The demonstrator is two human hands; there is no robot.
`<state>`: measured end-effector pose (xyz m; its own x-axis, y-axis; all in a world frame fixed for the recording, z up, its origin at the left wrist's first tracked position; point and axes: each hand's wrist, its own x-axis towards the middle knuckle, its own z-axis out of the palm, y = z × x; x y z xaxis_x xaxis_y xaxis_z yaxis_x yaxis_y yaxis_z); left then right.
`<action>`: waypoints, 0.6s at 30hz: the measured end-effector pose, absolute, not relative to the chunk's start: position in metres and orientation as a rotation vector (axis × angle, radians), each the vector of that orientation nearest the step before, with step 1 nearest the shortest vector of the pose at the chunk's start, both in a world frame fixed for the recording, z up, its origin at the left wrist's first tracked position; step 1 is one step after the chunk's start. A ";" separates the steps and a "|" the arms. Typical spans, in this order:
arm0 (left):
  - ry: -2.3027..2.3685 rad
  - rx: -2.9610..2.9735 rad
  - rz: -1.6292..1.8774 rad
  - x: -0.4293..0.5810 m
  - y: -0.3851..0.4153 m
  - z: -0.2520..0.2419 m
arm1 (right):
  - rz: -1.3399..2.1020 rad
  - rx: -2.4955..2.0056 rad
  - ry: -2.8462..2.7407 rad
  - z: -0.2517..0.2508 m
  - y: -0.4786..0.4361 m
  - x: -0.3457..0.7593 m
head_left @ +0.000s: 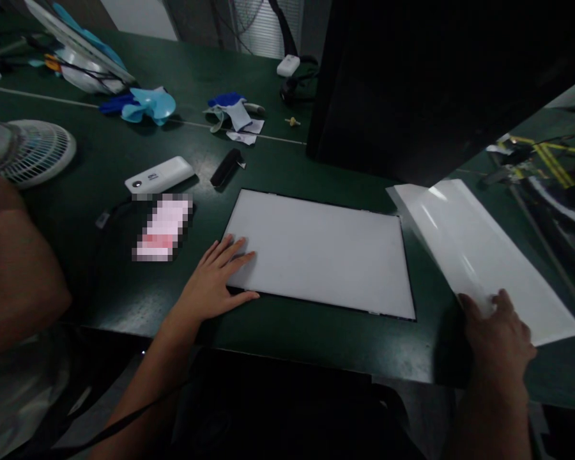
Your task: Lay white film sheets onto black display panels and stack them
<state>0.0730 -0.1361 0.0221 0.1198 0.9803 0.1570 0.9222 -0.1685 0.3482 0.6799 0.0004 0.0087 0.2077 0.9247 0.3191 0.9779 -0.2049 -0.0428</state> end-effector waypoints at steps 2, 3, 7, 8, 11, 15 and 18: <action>1.912 2.218 0.529 0.073 -0.136 0.022 | -0.240 -2.402 -1.704 0.022 -0.007 0.670; 1.911 2.218 0.531 0.073 -0.136 0.023 | -0.214 -2.457 -1.682 0.029 -0.012 0.666; 1.914 2.199 0.534 0.072 -0.137 0.022 | -0.250 -2.520 -1.687 0.048 -0.041 0.648; 1.918 2.187 0.538 0.072 -0.137 0.022 | -0.244 -2.512 -1.690 0.052 -0.049 0.643; 1.910 2.162 0.571 0.073 -0.137 0.021 | -0.235 -2.473 -1.725 0.066 -0.072 0.624; 1.884 2.153 0.630 0.076 -0.134 0.023 | -0.212 -2.220 -1.934 0.082 -0.085 0.591; 1.856 2.137 0.653 0.072 -0.134 0.021 | -0.050 -1.764 -2.216 0.083 -0.076 0.561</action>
